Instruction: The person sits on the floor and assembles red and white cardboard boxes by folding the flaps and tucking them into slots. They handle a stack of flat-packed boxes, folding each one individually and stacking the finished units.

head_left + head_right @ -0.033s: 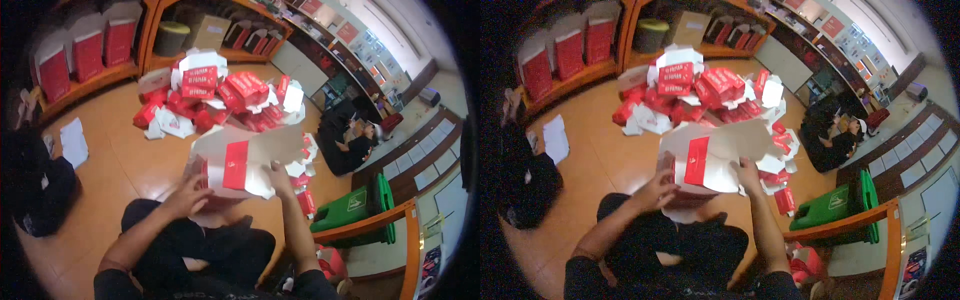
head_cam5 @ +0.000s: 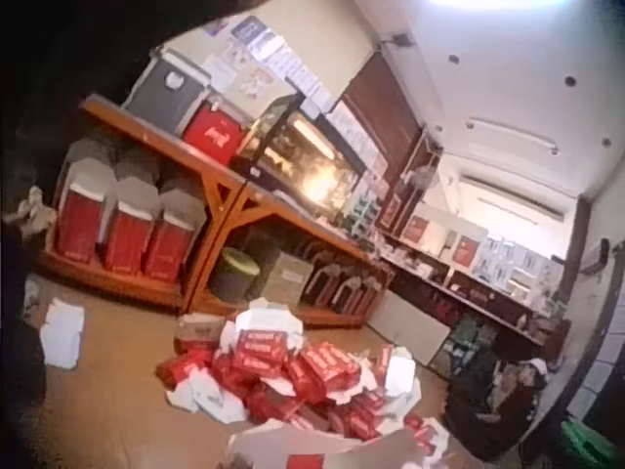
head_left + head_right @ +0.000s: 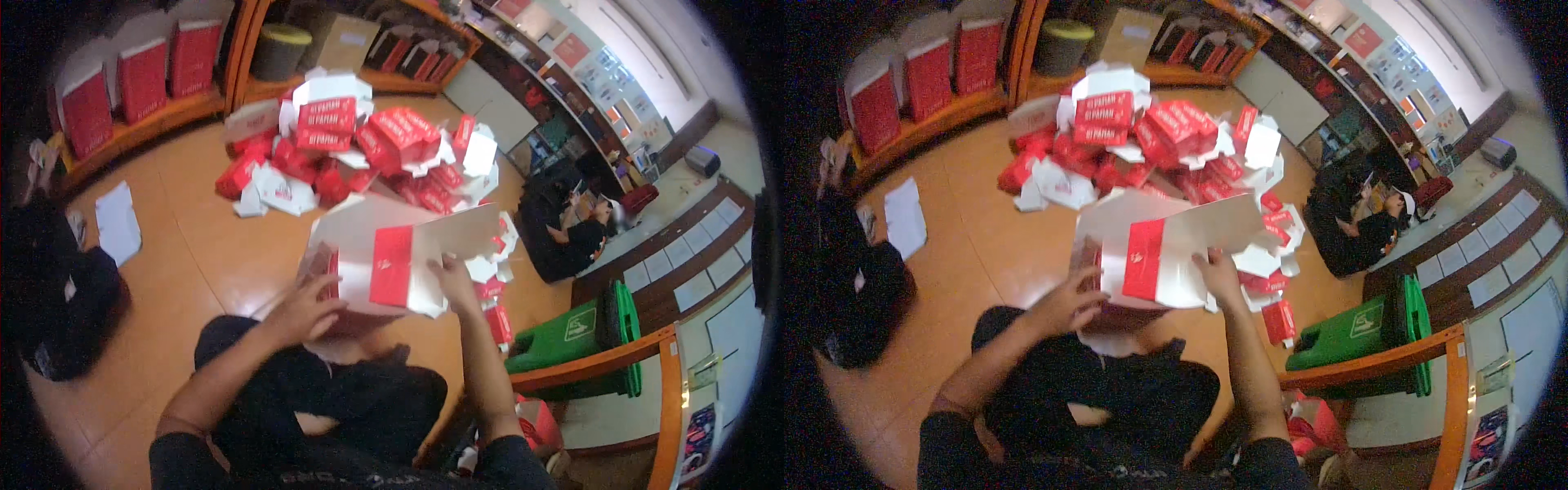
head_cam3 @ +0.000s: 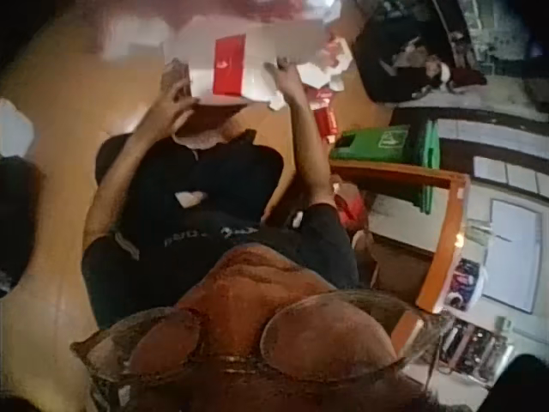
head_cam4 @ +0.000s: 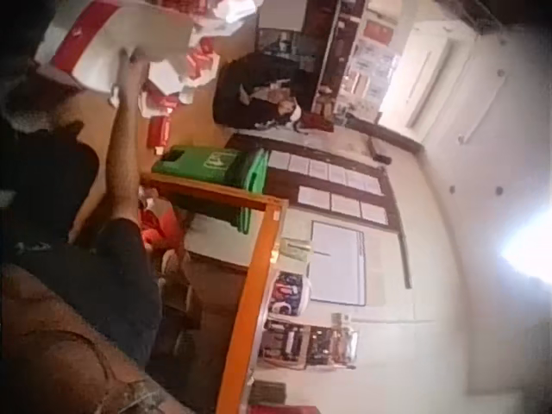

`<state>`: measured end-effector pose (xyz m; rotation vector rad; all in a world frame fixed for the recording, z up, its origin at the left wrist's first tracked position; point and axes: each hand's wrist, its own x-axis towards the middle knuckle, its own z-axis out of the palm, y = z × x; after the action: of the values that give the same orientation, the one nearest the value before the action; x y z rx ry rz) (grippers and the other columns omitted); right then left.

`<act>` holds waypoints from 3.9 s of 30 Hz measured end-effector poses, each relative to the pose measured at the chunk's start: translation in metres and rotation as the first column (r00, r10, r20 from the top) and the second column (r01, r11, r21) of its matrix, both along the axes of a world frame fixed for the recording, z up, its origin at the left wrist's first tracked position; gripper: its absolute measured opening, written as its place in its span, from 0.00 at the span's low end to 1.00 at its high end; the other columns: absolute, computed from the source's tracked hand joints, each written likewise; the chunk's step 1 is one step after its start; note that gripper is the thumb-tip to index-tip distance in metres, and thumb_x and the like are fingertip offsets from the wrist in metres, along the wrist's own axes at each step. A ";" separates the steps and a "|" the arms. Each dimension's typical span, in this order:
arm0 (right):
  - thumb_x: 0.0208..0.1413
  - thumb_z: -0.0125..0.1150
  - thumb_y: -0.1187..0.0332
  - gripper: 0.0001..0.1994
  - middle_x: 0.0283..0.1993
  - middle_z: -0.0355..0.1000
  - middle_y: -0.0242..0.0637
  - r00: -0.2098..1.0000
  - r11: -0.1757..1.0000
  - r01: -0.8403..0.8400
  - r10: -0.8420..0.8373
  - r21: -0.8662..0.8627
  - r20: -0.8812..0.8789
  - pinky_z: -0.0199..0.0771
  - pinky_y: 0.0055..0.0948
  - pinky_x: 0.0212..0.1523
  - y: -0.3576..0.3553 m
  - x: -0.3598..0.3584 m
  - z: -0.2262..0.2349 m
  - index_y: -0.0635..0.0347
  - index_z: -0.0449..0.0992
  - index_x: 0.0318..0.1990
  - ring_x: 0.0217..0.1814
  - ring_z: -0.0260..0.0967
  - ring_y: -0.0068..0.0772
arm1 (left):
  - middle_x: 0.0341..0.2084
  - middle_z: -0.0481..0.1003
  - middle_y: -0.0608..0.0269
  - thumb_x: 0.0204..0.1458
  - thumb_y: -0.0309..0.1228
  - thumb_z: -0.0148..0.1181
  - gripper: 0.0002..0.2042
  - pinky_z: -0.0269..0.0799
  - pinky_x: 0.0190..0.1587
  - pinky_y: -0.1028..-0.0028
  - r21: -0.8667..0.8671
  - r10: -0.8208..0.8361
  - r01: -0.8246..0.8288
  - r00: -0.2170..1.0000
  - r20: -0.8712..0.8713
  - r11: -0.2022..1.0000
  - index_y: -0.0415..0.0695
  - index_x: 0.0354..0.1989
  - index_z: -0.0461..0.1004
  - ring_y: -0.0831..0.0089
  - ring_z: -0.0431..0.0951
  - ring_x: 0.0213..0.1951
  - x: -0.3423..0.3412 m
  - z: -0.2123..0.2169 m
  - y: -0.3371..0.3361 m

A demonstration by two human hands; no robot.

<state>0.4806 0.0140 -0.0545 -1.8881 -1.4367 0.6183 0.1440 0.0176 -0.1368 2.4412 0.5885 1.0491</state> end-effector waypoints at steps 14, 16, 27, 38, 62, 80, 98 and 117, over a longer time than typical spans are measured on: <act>0.40 0.71 0.65 0.31 0.49 0.72 0.58 0.822 0.997 -0.081 0.071 -0.007 0.565 0.69 0.49 0.54 0.020 0.001 -0.044 0.66 0.68 0.53 0.52 0.70 0.60 | 0.40 0.72 0.56 0.49 0.31 0.63 0.11 0.74 0.44 0.62 -0.062 -0.203 0.205 0.978 0.038 0.977 0.43 0.39 0.72 0.56 0.76 0.42 0.006 -0.001 0.041; 0.38 0.71 0.69 0.33 0.51 0.71 0.59 0.851 0.997 -0.075 0.066 -0.003 0.521 0.68 0.48 0.55 0.016 0.007 -0.047 0.68 0.64 0.55 0.54 0.68 0.61 | 0.37 0.73 0.56 0.50 0.31 0.63 0.10 0.73 0.43 0.63 -0.173 -0.224 0.229 0.973 0.048 0.958 0.43 0.38 0.72 0.57 0.76 0.40 0.006 0.003 0.041; 0.40 0.68 0.72 0.29 0.54 0.68 0.63 0.888 0.999 0.052 -0.039 -0.017 0.459 0.66 0.45 0.59 0.020 0.011 -0.061 0.73 0.66 0.52 0.59 0.65 0.62 | 0.35 0.74 0.55 0.50 0.30 0.62 0.07 0.71 0.48 0.61 -0.148 -0.355 0.359 0.933 0.055 0.922 0.41 0.34 0.73 0.56 0.75 0.43 0.003 0.002 0.055; 0.51 0.64 0.58 0.21 0.36 0.75 0.52 0.882 0.966 0.259 -0.244 0.018 0.402 0.72 0.42 0.46 -0.013 -0.037 -0.001 0.68 0.72 0.42 0.41 0.74 0.52 | 0.38 0.73 0.55 0.48 0.28 0.61 0.08 0.72 0.49 0.61 0.005 -0.337 0.338 0.938 0.081 0.941 0.41 0.36 0.74 0.56 0.74 0.44 0.008 -0.006 0.052; 0.63 0.44 0.60 0.21 0.34 0.75 0.61 0.763 0.808 -0.218 0.491 -0.547 0.421 0.74 0.53 0.41 0.034 -0.162 0.044 0.68 0.78 0.29 0.37 0.74 0.61 | 0.46 0.72 0.65 0.52 0.29 0.50 0.09 0.79 0.44 0.69 0.398 -0.076 0.050 0.996 0.051 0.916 0.46 0.41 0.71 0.65 0.74 0.49 0.034 -0.035 0.101; 0.68 0.42 0.59 0.21 0.53 0.71 0.49 0.974 0.974 0.188 -0.169 0.126 -0.153 0.63 0.32 0.58 -0.047 -0.018 -0.066 0.67 0.69 0.57 0.57 0.67 0.37 | 0.49 0.69 0.47 0.58 0.32 0.56 0.19 0.63 0.59 0.60 -0.572 0.519 -0.290 0.805 0.287 0.767 0.38 0.55 0.64 0.54 0.69 0.54 0.095 -0.016 0.031; 0.46 0.66 0.42 0.41 0.63 0.62 0.57 0.791 0.791 0.610 -0.612 -0.039 -0.027 0.67 0.47 0.58 0.043 0.195 -0.245 0.64 0.64 0.59 0.62 0.64 0.54 | 0.56 0.67 0.55 0.67 0.39 0.42 0.17 0.67 0.56 0.65 -0.795 0.623 -0.202 0.737 0.262 0.573 0.41 0.57 0.63 0.64 0.68 0.58 0.007 -0.025 0.005; 0.51 0.66 0.71 0.06 0.31 0.76 0.34 0.964 0.640 -0.191 -0.021 0.744 0.266 0.63 0.38 0.49 -0.094 0.004 0.011 0.56 0.77 0.37 0.36 0.73 0.35 | 0.53 0.69 0.51 0.50 0.23 0.59 0.15 0.74 0.39 0.69 -0.097 0.025 -0.042 0.985 -0.169 0.994 0.44 0.48 0.73 0.66 0.77 0.38 0.017 0.065 0.020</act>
<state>0.4851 -0.0799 -0.0439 -1.2218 -1.6049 -0.2270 0.1606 0.0373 -0.0722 2.4536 0.7206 0.8108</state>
